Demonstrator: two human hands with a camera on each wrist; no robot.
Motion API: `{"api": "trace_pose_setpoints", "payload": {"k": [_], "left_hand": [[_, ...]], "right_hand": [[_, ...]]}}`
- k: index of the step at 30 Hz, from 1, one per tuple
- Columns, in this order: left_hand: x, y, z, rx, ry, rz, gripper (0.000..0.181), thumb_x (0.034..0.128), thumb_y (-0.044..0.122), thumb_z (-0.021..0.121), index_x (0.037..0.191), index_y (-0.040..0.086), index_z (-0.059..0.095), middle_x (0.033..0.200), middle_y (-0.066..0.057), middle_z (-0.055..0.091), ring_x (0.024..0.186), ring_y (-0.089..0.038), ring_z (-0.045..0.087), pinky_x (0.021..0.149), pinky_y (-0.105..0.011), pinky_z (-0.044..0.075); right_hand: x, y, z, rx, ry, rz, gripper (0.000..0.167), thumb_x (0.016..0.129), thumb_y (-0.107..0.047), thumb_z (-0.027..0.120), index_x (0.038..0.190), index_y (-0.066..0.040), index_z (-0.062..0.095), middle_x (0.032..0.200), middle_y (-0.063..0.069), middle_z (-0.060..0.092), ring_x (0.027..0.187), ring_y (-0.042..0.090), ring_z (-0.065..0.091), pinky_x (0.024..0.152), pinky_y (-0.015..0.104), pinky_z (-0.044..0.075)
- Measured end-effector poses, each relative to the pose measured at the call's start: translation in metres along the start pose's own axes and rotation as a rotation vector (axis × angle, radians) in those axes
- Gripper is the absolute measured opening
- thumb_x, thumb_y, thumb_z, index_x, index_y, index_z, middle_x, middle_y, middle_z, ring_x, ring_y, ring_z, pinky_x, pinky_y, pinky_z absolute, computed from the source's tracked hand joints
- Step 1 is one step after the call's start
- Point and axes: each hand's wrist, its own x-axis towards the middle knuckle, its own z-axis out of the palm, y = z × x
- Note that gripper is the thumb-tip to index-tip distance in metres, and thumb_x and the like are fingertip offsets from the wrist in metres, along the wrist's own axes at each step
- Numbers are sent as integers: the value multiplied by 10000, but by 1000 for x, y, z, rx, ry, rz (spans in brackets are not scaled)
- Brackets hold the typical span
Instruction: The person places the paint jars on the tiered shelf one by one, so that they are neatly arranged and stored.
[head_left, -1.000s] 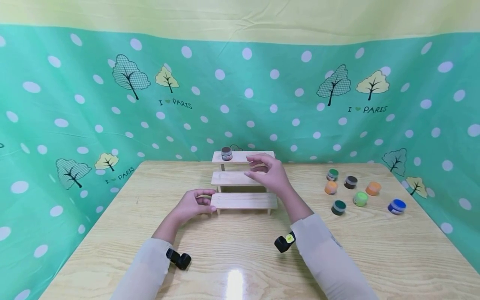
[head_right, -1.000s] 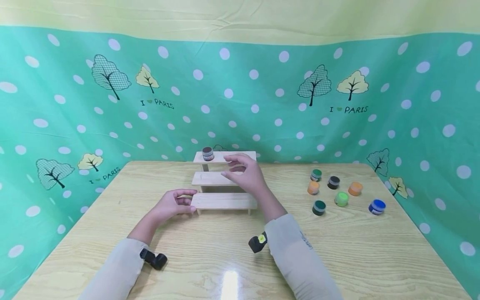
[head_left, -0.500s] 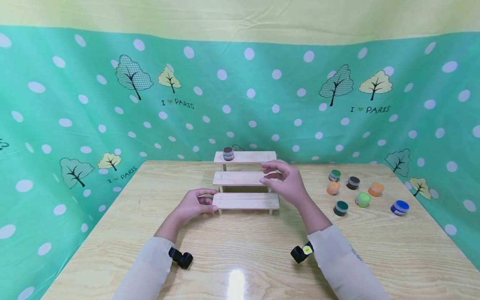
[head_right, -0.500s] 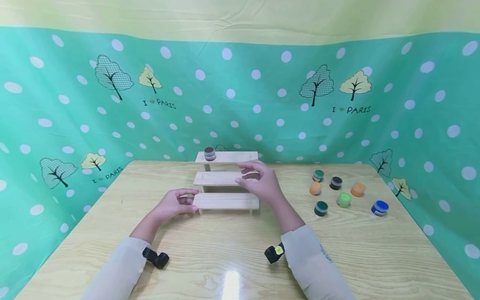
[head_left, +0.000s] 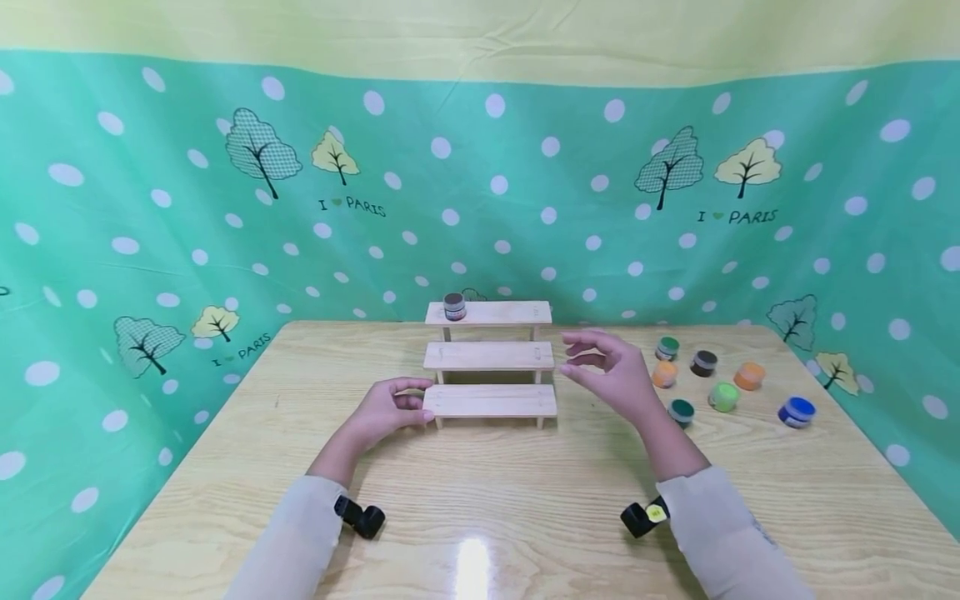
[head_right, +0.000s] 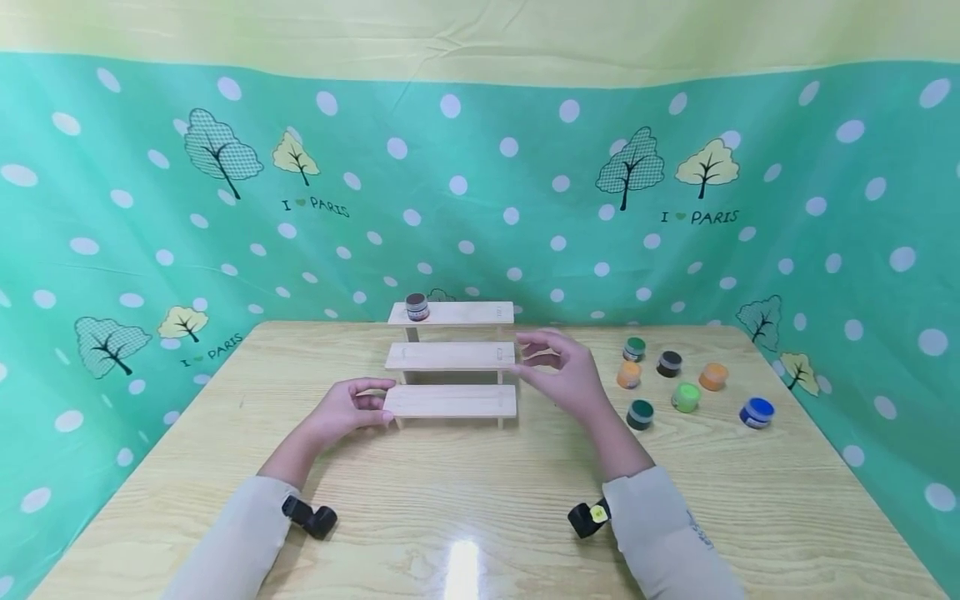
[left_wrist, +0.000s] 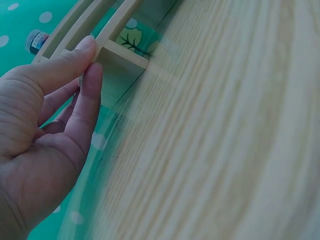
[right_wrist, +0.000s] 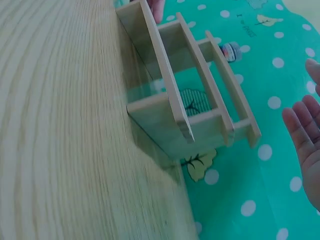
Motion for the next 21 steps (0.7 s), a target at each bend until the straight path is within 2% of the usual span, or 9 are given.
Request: {"api": "trace_pose_setpoints", "payload": {"k": [3,7,10,13,16,21], "left_hand": [[-1,0,-1,-8,7,-8,621,747,16,830,1316,31,582,932,-144,671,809,-231,669,713,-342,576],[0,0,-2,-13,4,-11,618,747,17,831,1313,29,584,920,-139,672,803,-223,666,703,-332,575],[0,0,-2,-9,-3,-4,613,755,15,825,1316,16,578,933,-145,668,813,-215,663,701,-321,573],[0,1,-2,-6,-7,1,603,763,8,817,1315,6,576,942,-151,659,814,-209,659,704,-317,573],[0,1,-1,-6,-10,4,596,769,0,810,1316,-6,572,940,-156,651,809,-205,654,707,-321,573],[0,1,-1,1,-10,2,596,775,5,808,1320,-11,568,944,-160,653,811,-203,654,709,-330,574]], "right_hand": [[-2,13,-9,0,6,20,383,832,69,728,1201,70,627,1167,245,601,957,203,643,829,297,551],[-4,29,-22,-2,6,36,407,845,-3,747,1237,-2,635,1214,233,584,992,226,632,829,285,549],[-6,29,-30,-22,-28,27,455,843,-7,750,1277,-19,613,1249,208,576,1045,262,603,871,328,538],[-7,30,-37,-46,-95,26,540,836,-5,757,1340,-52,569,1303,173,557,1114,282,564,922,356,512],[-9,30,-44,-72,-147,41,608,826,-34,777,1382,-98,539,1340,141,543,1164,276,546,949,344,495],[-16,30,-54,-111,-154,51,610,824,-50,783,1384,-90,544,1347,135,543,1174,250,544,945,332,498]]}}
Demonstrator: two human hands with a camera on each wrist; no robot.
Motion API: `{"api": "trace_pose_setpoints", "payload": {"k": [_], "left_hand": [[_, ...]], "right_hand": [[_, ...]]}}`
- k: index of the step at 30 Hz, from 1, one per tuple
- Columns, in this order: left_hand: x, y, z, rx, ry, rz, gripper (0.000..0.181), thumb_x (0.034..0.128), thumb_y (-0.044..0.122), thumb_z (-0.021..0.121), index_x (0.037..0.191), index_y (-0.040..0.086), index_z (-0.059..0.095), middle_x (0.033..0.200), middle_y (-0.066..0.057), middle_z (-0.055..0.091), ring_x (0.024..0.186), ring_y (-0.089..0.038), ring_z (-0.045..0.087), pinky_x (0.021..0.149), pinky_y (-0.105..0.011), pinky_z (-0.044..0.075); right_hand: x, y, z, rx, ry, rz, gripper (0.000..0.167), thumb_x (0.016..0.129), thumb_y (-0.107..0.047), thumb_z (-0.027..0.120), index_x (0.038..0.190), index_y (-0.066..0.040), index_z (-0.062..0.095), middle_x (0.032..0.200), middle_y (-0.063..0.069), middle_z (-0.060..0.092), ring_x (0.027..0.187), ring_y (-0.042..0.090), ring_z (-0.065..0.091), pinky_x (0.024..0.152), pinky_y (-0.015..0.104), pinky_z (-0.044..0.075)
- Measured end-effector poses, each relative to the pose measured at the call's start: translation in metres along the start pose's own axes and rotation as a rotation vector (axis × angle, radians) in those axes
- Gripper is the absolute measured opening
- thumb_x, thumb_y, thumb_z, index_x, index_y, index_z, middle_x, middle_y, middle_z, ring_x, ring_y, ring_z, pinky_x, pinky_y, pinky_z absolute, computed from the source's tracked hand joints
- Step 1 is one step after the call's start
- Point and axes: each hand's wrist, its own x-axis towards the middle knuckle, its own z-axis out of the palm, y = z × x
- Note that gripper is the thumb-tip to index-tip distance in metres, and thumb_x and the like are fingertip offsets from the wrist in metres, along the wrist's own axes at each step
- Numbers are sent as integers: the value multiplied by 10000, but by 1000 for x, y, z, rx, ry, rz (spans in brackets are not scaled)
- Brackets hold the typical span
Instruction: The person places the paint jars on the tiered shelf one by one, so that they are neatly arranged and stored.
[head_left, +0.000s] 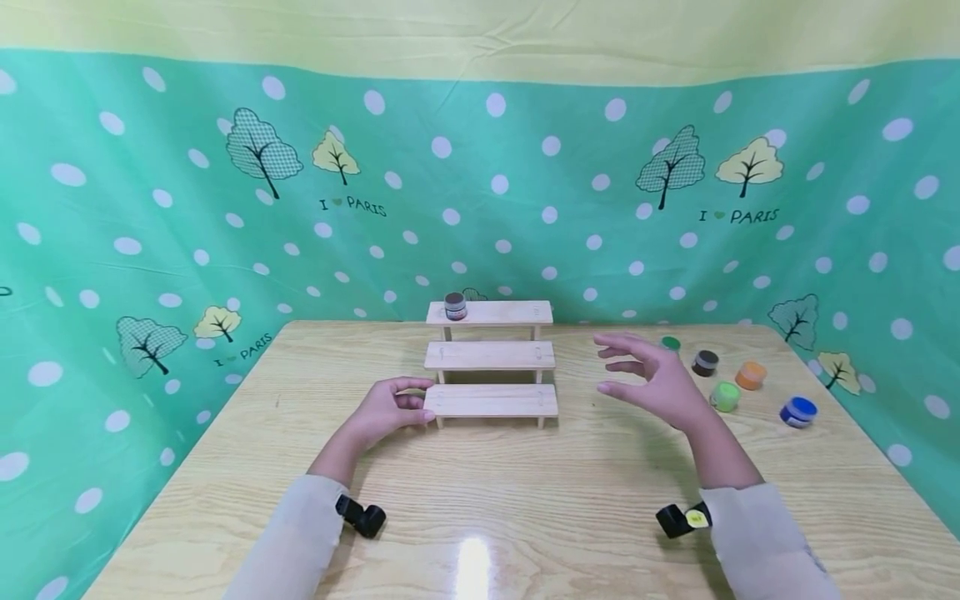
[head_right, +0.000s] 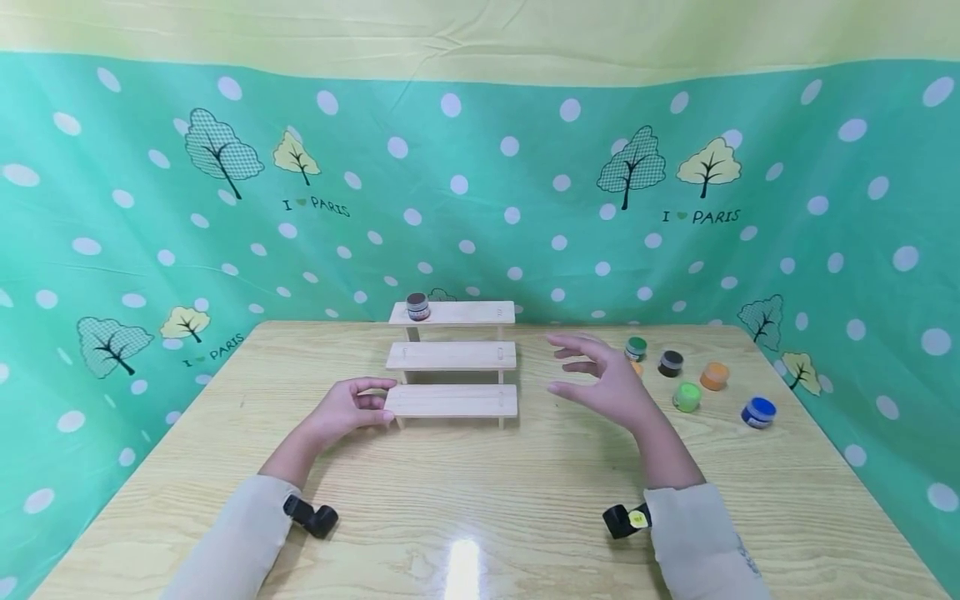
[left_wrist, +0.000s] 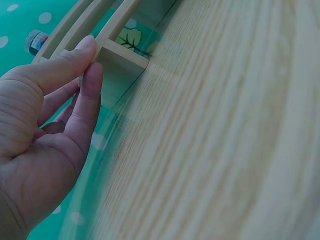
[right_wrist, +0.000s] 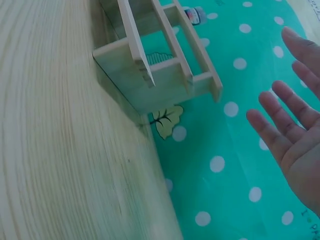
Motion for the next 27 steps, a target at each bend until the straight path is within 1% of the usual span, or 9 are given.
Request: {"api": "trace_pose_setpoints", "payload": {"k": [5,10,13,18,22,27], "left_hand": [[0,1,0,-9,5,-8,601,761,12,820,1312,3,579,940,-153,653,815,-203,654,718,-337,576],[-1,2,0,-12,9,-4,596,756,17,825,1302,2,585,928,-149,648,809,-197,650,714,-339,577],[-1,2,0,-11,8,-1,597,758,12,821,1304,-4,582,936,-156,647,811,-197,649,709,-338,576],[-1,3,-1,-2,9,-2,594,763,18,820,1308,-1,582,939,-152,648,807,-199,650,696,-328,573],[-2,3,0,1,9,-6,588,758,21,825,1298,6,591,930,-142,650,807,-200,652,689,-318,571],[-1,2,0,-8,14,-16,599,746,11,828,1297,21,594,933,-146,661,808,-219,661,707,-336,575]], "right_hand": [[-8,1,-10,-9,17,-20,597,819,15,765,1371,-40,545,1342,167,531,1145,194,553,927,294,505],[-15,3,-20,-3,22,-33,578,814,48,756,1352,0,551,1338,159,533,1128,193,566,908,276,513],[-21,6,-26,-33,25,-16,561,821,25,759,1345,-2,559,1336,158,532,1110,184,577,895,260,516],[-30,11,-36,-89,35,47,538,851,-36,752,1355,-38,562,1305,142,555,1075,172,580,863,239,521],[-40,15,-44,-105,38,89,529,869,-59,739,1364,-40,553,1291,79,570,1065,178,590,842,205,518],[-47,20,-54,-116,28,106,513,888,-61,718,1370,-38,545,1243,-23,597,1044,108,612,836,195,516]]}}
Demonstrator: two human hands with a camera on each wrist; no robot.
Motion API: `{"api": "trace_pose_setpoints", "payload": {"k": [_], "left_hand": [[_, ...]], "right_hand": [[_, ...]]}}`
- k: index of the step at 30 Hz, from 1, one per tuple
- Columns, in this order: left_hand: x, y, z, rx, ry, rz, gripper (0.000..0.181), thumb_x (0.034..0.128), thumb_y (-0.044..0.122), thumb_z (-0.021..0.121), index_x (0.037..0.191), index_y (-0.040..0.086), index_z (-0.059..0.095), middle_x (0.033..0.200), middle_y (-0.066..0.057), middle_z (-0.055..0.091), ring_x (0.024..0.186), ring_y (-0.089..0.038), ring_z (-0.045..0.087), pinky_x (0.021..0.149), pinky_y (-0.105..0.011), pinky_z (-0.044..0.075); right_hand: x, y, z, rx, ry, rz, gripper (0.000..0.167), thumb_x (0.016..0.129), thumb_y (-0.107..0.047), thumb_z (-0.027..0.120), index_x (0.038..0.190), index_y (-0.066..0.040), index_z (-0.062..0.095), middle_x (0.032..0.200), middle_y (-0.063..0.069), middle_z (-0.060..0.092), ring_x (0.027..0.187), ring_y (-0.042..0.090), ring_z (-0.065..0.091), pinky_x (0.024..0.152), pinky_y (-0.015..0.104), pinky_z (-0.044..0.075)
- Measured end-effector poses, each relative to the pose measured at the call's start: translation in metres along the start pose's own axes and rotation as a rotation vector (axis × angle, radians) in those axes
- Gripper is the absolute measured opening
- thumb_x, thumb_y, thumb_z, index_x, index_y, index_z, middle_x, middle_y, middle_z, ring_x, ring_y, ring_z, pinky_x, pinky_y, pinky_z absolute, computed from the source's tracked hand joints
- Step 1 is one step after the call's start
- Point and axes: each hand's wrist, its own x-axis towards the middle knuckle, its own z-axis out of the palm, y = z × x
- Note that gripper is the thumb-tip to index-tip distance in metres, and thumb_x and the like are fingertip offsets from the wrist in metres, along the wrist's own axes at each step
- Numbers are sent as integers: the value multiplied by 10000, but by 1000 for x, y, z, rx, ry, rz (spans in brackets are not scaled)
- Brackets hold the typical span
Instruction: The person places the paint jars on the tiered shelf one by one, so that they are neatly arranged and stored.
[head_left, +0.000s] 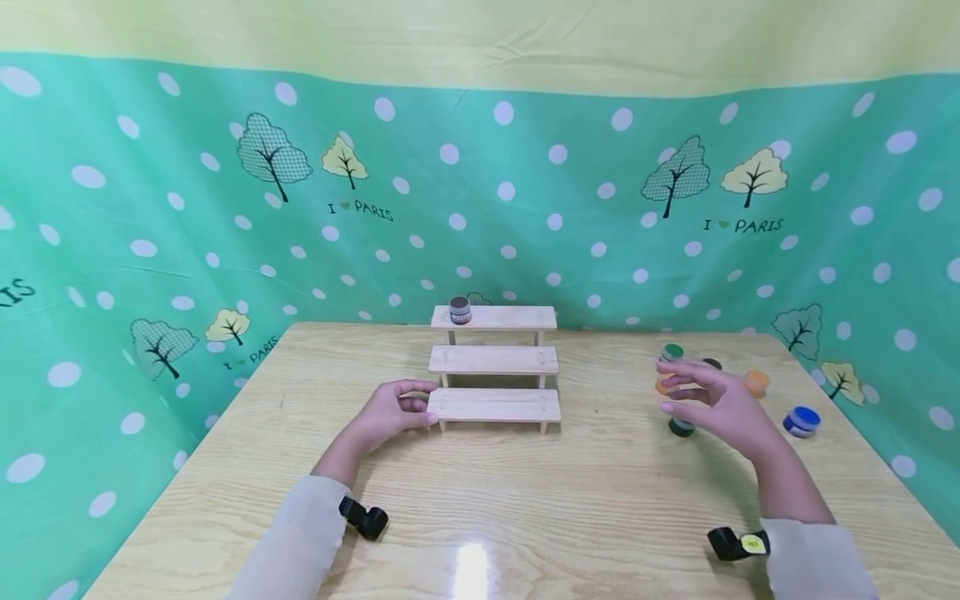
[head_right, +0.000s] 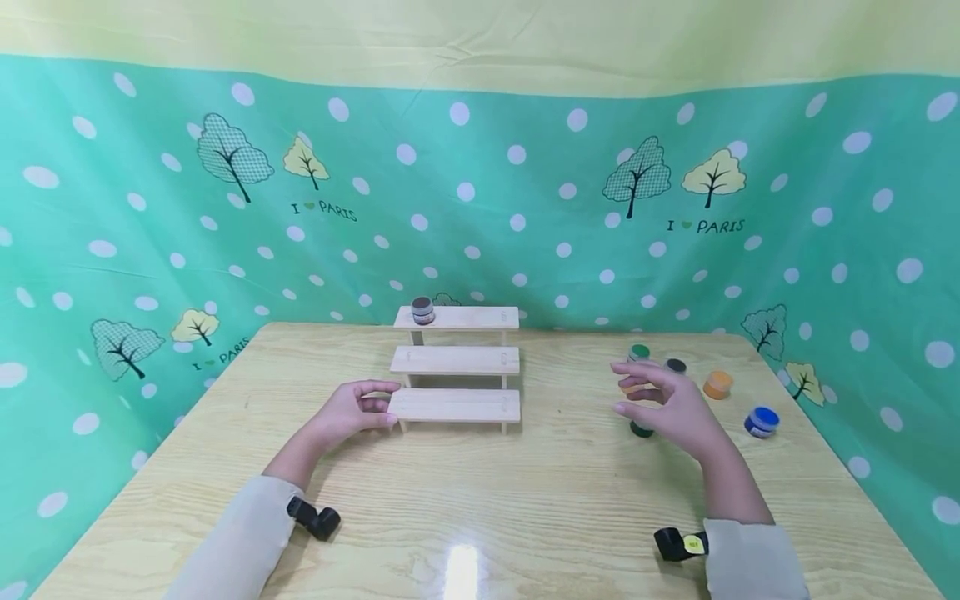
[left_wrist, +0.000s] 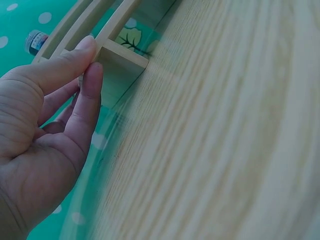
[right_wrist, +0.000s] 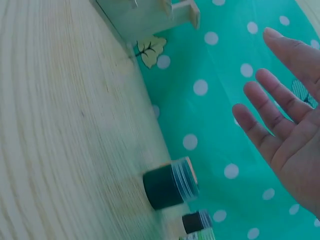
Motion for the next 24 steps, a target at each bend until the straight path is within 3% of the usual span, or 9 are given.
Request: {"api": "trace_pose_setpoints", "payload": {"k": [14,20,24], "left_hand": [[2,-3,1,-20,-21,15,588,761,13,818,1302,26,587,909,-142,657,777,-225,660,712,-363,578],[1,-5,0,-12,-34,31,594,774,28,813,1314,-3,566,914,-141,653,783,-215,658,729,-377,577],[1,-5,-1,-14,-19,26,591,760,22,821,1301,6,581,911,-136,655,789,-212,658,724,-367,579]], "right_hand": [[-15,20,-18,-85,-16,53,506,894,-104,722,1362,-30,546,1245,-114,547,1075,77,560,828,153,497],[-20,35,-23,-146,-8,96,512,870,-151,755,1327,-13,571,1271,-42,543,1044,61,579,800,172,519],[-21,42,-26,-203,-28,153,539,860,-219,770,1332,-45,577,1306,37,541,1085,188,586,809,177,515]]}}
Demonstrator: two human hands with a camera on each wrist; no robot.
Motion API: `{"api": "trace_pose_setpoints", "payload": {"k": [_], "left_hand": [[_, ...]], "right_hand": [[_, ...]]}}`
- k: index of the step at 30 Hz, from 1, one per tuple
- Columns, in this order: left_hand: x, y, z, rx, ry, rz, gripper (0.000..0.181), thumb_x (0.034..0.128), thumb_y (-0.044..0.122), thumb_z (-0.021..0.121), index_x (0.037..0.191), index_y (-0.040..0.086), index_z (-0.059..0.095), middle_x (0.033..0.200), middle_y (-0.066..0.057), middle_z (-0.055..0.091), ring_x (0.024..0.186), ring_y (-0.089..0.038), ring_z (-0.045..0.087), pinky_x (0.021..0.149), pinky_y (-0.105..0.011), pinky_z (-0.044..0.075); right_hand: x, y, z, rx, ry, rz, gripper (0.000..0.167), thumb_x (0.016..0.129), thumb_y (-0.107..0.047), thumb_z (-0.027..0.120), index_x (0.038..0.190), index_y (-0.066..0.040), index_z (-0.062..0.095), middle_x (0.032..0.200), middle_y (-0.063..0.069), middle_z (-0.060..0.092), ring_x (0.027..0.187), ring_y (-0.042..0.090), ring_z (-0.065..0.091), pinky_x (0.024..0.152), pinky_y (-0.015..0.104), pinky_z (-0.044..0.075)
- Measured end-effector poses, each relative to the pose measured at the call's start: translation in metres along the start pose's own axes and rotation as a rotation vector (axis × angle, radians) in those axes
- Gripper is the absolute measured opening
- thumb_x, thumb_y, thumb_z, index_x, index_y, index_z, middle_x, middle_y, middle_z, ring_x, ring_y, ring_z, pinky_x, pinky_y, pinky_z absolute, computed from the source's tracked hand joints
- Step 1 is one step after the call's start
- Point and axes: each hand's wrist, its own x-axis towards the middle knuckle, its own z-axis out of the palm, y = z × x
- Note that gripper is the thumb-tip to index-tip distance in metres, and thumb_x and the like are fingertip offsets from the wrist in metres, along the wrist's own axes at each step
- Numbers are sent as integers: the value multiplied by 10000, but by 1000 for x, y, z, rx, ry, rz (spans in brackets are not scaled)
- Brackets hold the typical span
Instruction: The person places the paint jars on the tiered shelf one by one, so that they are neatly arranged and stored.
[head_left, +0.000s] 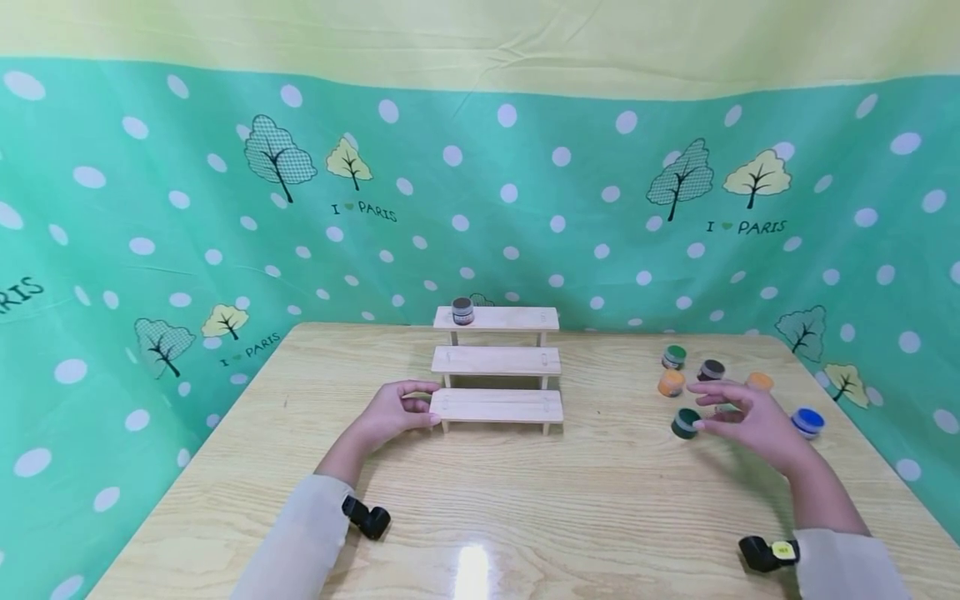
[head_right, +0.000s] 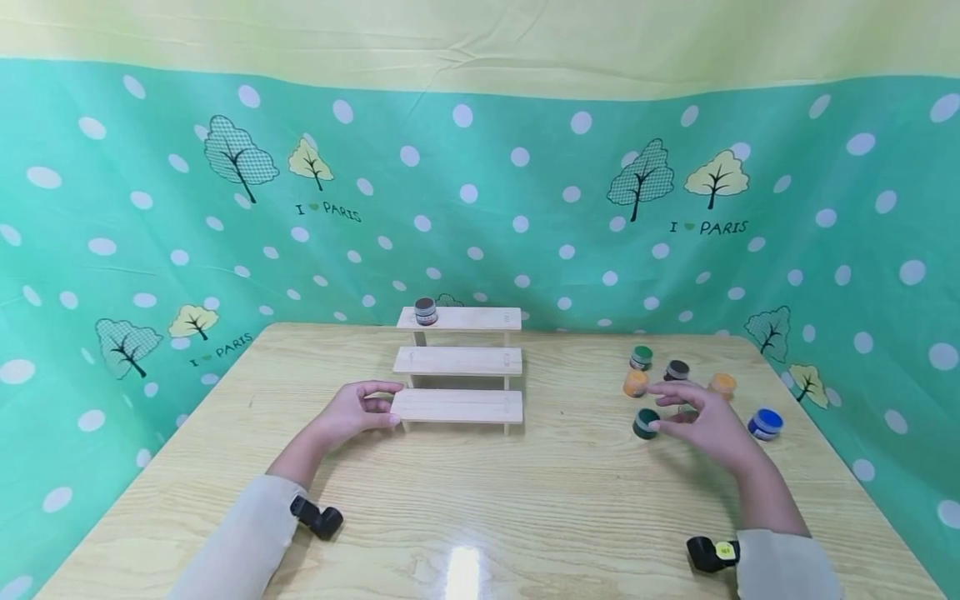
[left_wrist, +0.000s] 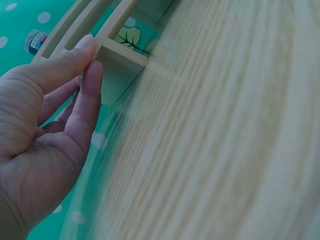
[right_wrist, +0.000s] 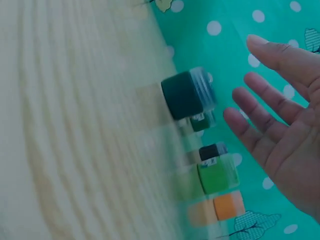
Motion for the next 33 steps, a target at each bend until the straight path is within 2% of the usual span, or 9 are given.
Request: {"api": "trace_pose_setpoints", "payload": {"k": [4,9,12,15,19,23,33], "left_hand": [[-1,1,0,-4,9,-7,594,751,19,827,1295,14,588,906,-139,656,783,-218,660,719,-372,581],[-1,1,0,-6,5,-10,602,752,40,831,1302,32,587,913,-143,654,780,-229,661,717,-371,578],[-2,2,0,-4,3,-6,603,756,50,831,1306,32,584,915,-144,654,779,-231,662,712,-366,576],[-3,2,0,-5,1,-4,600,759,48,828,1307,30,582,918,-144,653,784,-229,661,718,-371,577],[-2,1,1,-11,5,-4,590,756,35,827,1296,28,589,913,-140,650,785,-221,659,728,-380,580],[-2,1,1,-8,10,2,580,760,32,824,1291,17,591,908,-139,654,785,-214,658,717,-367,580],[-2,1,1,0,9,-6,584,763,37,826,1298,31,593,908,-143,660,787,-220,658,688,-342,573]], "right_hand": [[1,4,-1,-22,-62,81,606,826,-261,797,1349,-59,566,1330,168,528,1139,371,542,851,284,530],[4,10,2,-15,-115,128,635,807,-243,808,1359,-60,554,1289,225,556,1153,422,521,858,515,499],[7,13,5,-19,-124,145,623,809,-236,807,1353,-61,561,1298,232,552,1152,426,519,845,500,495],[9,17,8,-17,-130,159,598,801,-223,811,1327,-53,583,1296,222,558,1141,411,529,842,436,491],[12,23,10,-25,-132,179,548,799,-218,813,1286,-60,620,1225,177,610,1099,355,556,810,359,493],[14,23,11,-28,-128,193,517,808,-223,805,1273,-72,635,1189,153,626,1075,329,562,774,342,507],[16,5,13,22,-116,121,506,837,-271,788,1266,-48,637,1224,186,586,1097,367,554,746,310,540]]}}
